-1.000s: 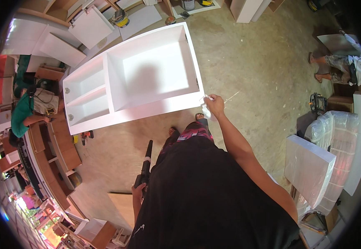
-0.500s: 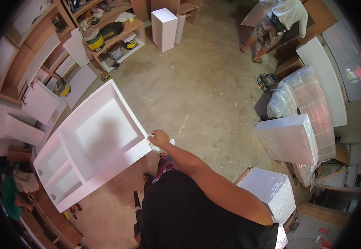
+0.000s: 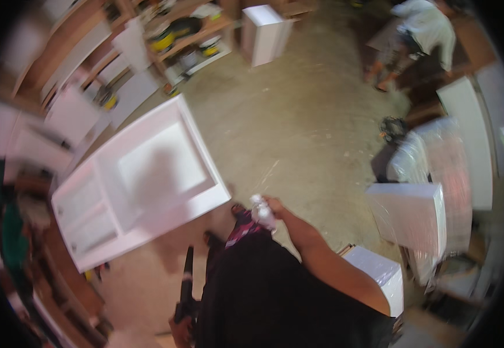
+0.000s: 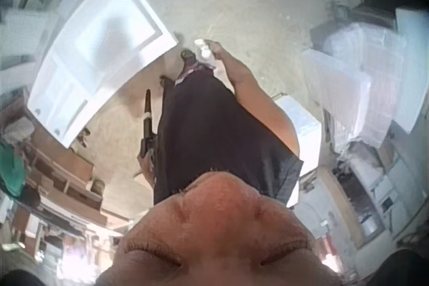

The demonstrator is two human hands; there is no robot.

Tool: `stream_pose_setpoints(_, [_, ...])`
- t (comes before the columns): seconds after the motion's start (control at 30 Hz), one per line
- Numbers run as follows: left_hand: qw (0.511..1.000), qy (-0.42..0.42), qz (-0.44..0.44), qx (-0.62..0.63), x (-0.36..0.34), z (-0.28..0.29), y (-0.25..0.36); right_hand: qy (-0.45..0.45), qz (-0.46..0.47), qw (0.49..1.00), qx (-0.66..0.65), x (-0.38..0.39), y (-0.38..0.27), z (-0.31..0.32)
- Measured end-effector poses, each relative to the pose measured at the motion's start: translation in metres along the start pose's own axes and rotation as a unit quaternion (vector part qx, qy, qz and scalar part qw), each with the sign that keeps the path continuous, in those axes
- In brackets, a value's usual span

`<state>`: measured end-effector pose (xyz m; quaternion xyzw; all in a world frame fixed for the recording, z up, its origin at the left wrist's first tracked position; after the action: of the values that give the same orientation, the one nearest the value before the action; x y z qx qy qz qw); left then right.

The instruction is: The person retrieves a cloth and wipes the interior and exterior surfaces of a white cabinet. They then use a handheld blower to remove dust from the cabinet while continuing to wipe with the cloth.

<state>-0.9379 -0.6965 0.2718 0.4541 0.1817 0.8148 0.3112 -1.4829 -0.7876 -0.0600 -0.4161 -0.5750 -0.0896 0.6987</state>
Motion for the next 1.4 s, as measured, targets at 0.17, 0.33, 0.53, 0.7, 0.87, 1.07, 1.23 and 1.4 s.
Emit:
stream_pose_setpoints(0.17, [0.981,0.010,-0.084,-0.175,0.026,0.023,0.055,-0.156,-0.163,0.960,-0.164,0.016,-0.026,-0.028])
stream_pose_setpoints(0.33, [0.955,-0.049,-0.231,-0.181,0.051,0.011,0.096,-0.164,-0.137,0.967,-0.137,0.034,-0.031,-0.064])
stream_pose_setpoints(0.53, [0.986,-0.020,-0.159,-0.040,0.060,0.029,0.068,-0.150,-0.130,0.979,-0.048,0.035,-0.016,-0.084])
stream_pose_setpoints(0.7, [0.980,0.179,-0.019,0.078,0.047,0.088,-0.023,-0.040,-0.106,0.993,-0.032,-0.017,0.015,-0.068])
stream_pose_setpoints(0.87, [0.960,0.240,-0.027,0.139,0.034,0.131,-0.063,0.055,-0.091,0.988,-0.116,0.035,0.012,-0.106])
stream_pose_setpoints(1.07, [0.992,0.009,-0.105,0.070,0.022,0.173,-0.037,0.056,-0.021,0.959,-0.276,0.035,0.032,-0.159])
stream_pose_setpoints(1.23, [0.996,-0.044,-0.072,-0.029,0.007,0.183,-0.030,0.027,0.055,0.864,-0.499,0.031,0.042,-0.259])
stream_pose_setpoints(1.4, [0.987,-0.098,-0.092,-0.091,-0.026,0.163,-0.012,-0.080,0.083,0.827,-0.550,-0.045,0.131,-0.327])
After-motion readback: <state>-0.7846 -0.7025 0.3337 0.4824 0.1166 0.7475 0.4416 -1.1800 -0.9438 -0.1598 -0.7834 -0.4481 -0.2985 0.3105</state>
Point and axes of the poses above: each hand's wrist, its own x-axis away from the middle knuckle, its own z-axis out of the back of the hand, y = z × x, the point moved 2 cm from there along -x, towards the middle knuckle, and after that the axes turned 15 degrees about y, right-handed, at the moved point
